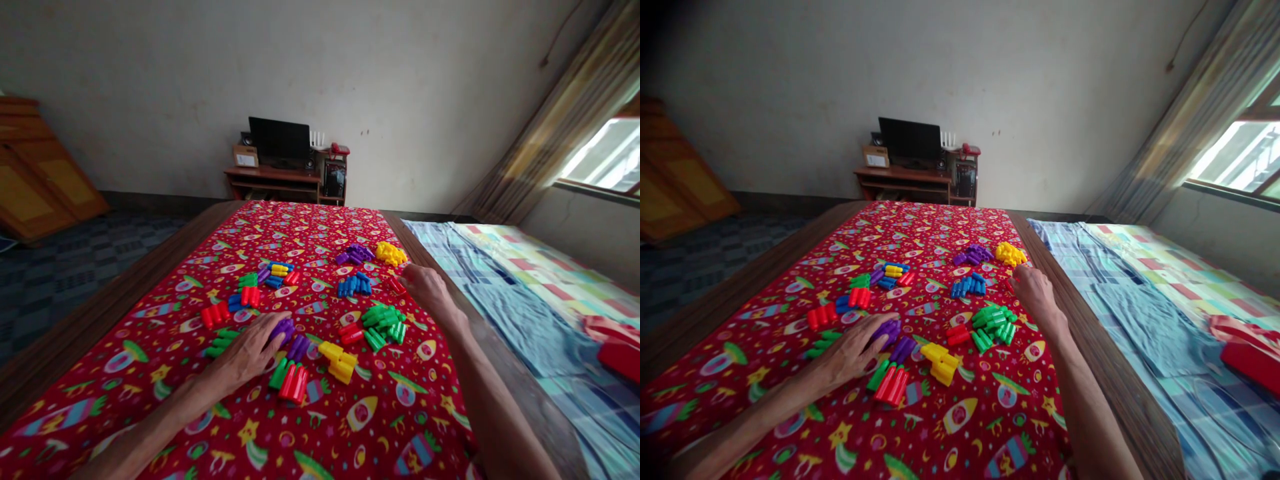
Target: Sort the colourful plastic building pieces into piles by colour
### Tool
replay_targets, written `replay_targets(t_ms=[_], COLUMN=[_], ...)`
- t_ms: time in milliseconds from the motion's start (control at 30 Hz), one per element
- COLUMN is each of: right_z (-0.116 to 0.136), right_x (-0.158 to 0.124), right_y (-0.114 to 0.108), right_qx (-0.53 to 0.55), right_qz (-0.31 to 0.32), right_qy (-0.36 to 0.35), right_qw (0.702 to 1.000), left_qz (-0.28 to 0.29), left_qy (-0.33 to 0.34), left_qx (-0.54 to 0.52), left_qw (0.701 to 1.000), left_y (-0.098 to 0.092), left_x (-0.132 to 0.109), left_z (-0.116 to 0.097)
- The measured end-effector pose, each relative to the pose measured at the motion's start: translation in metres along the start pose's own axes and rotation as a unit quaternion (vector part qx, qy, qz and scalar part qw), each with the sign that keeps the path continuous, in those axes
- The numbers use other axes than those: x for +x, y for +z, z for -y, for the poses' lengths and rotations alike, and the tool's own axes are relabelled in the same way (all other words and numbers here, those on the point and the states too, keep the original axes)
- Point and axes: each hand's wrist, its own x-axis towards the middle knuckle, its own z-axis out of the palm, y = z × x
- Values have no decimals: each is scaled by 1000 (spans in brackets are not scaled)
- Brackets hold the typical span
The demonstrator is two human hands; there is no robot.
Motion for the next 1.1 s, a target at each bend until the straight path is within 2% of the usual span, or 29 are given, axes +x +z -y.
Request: replay_targets(t_ms=[67, 133, 200, 233, 333, 400, 467, 567, 700, 800, 900, 1100], right_z=[23, 45, 63, 68, 73, 70, 66, 55, 18, -20, -45, -54], right_x=[-9, -23, -40, -48, -65, -64, -52, -24, 11, 24, 30, 29], right_y=[0, 10, 27, 37, 60, 67, 63, 43, 22, 26, 37, 52], right_qx=[72, 127, 120, 97, 38, 55, 106, 182, 207, 190, 173, 136], right_qz=[31, 103, 145, 139, 56, 25, 21, 10, -93, -157, -171, -131], right_qy=[-121, -255, -347, -373, -397, -402, -389, -312, -163, -79, -35, 31], right_qw=[990, 953, 919, 912, 916, 914, 915, 932, 960, 966, 969, 981], left_qz=[9, 16, 19, 19, 13, 8, 3, 3, -3, -6, -3, -14], left_qy=[-10, -17, -16, -14, -4, 0, 0, -2, 1, 10, 18, 14], left_qx=[3, 7, 13, 16, 24, 26, 27, 25, 16, 15, 12, 16], left_qw=[1000, 1000, 1000, 1000, 1000, 1000, 1000, 1000, 1000, 1000, 1000, 1000], left_y=[-3, -4, -4, -4, -3, -2, -2, -2, 1, 1, -1, 2], left_x=[0, 0, 1, 1, 0, 0, -1, -1, -2, -2, -1, -1], left_z=[-3, -6, -6, -6, -4, -4, -4, -4, -2, -1, -3, 0])
